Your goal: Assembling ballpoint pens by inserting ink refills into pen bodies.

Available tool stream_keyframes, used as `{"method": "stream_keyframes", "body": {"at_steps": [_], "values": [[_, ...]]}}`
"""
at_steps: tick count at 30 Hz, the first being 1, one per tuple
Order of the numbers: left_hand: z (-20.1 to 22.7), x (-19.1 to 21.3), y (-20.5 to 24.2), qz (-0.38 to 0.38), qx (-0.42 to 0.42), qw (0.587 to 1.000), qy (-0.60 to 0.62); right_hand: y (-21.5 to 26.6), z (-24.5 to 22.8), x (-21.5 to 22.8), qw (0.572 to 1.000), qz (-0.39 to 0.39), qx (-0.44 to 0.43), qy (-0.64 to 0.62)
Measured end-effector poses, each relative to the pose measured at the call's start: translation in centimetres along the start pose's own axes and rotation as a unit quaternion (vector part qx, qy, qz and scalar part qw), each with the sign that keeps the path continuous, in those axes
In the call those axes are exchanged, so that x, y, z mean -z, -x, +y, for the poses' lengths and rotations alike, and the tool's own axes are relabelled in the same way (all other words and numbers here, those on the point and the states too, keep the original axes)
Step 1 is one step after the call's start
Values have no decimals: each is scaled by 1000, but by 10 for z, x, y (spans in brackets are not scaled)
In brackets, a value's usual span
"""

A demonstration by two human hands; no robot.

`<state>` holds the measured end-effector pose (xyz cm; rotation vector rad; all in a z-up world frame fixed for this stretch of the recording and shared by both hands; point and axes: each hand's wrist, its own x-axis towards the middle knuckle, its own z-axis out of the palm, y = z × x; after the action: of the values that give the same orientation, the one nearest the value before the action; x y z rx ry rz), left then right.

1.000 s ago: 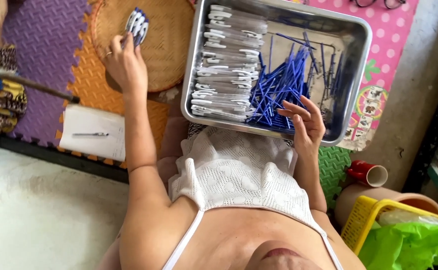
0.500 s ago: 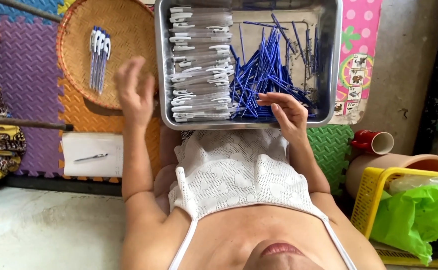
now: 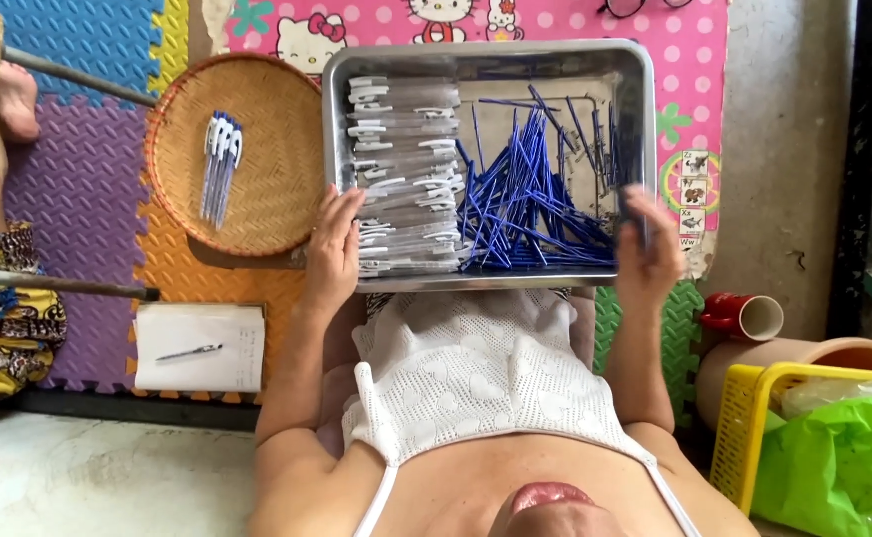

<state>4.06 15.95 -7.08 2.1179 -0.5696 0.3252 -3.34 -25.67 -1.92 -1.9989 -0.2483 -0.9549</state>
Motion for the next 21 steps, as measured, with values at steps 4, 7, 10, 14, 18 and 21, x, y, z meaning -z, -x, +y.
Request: {"method": "stream_keyframes", "body": {"at_steps": [4,7,10,14,18,21], "values": [[6,6,-6,5,9,1000,6,2,17,34,990,-43,-107,84],[11,12,-7,-9,29,999,24,23,33,31,982,-40,-186,-2],[9,13,-8,-23,12,1000,6,26,28,19,980,-22,-190,-51],[18,13,-14,-5,16,1000,-6,29,32,18,979,2,-186,-83],[20,10,-23,34,-41,986,-157,22,25,25,964,-32,-240,-112],[49,-16,-70,25,-171,982,-74,19,26,23,968,-32,-223,-112]]}}
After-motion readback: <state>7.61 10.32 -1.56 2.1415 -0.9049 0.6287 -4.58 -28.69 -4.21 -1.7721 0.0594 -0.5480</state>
